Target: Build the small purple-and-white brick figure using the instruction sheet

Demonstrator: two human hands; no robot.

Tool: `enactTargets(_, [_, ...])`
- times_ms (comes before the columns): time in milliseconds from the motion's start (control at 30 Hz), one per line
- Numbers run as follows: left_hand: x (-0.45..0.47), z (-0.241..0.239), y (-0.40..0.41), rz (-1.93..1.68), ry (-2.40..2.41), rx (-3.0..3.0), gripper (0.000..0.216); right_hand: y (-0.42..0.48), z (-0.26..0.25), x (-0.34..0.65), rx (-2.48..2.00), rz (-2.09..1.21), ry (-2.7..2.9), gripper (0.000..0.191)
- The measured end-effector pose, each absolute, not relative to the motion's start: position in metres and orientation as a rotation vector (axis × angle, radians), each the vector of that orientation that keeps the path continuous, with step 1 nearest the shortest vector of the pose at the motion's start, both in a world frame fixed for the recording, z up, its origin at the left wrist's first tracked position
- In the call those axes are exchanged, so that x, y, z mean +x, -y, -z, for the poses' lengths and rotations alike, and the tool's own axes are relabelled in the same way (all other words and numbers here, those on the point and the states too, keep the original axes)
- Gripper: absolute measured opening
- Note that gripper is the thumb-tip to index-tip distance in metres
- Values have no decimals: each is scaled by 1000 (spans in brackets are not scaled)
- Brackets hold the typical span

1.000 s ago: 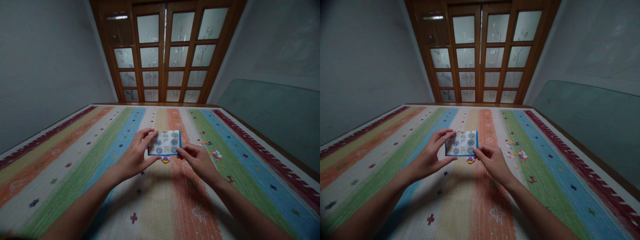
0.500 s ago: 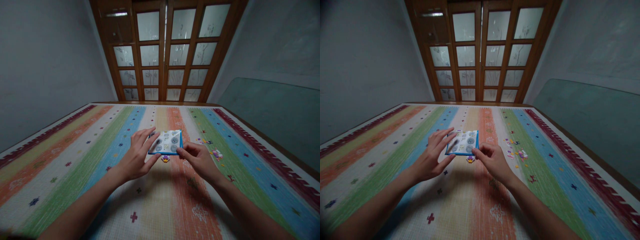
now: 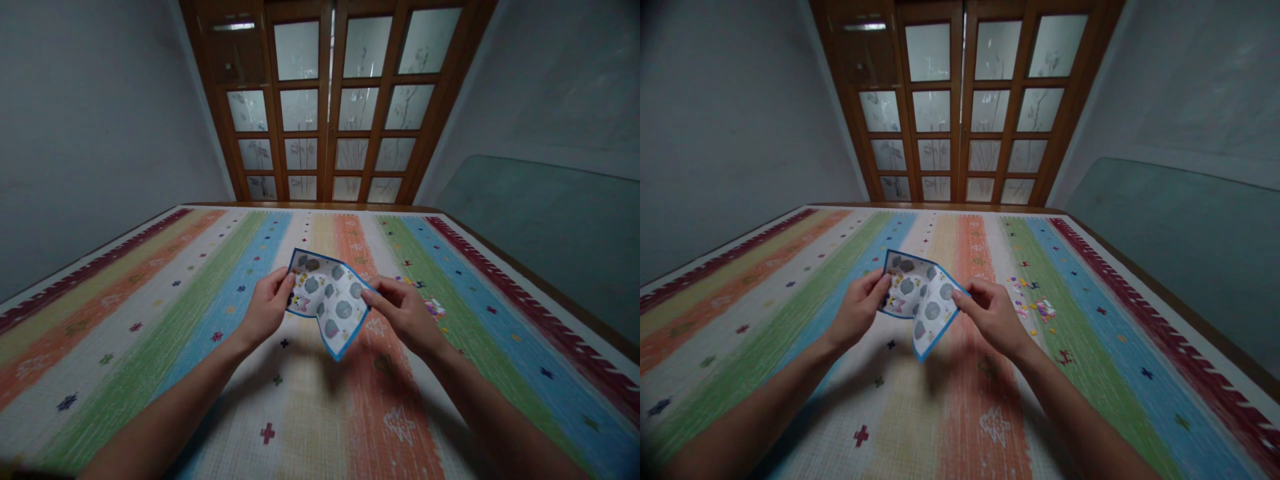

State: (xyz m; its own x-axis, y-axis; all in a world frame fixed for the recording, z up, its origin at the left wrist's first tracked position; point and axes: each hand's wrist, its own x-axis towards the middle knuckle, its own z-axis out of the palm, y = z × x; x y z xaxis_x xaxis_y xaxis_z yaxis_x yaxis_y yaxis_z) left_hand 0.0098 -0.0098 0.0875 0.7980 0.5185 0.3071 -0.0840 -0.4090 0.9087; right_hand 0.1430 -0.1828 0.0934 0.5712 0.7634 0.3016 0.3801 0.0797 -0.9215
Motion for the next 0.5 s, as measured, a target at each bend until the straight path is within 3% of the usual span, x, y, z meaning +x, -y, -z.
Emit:
enactTargets(333, [2, -76, 16, -710, -436, 1608, 30, 170, -77, 132, -1403, -711, 763, 38])
enactTargets(500, [-8, -73, 17, -551, -324, 1495, 30, 169, -72, 140, -1325, -626, 668, 39])
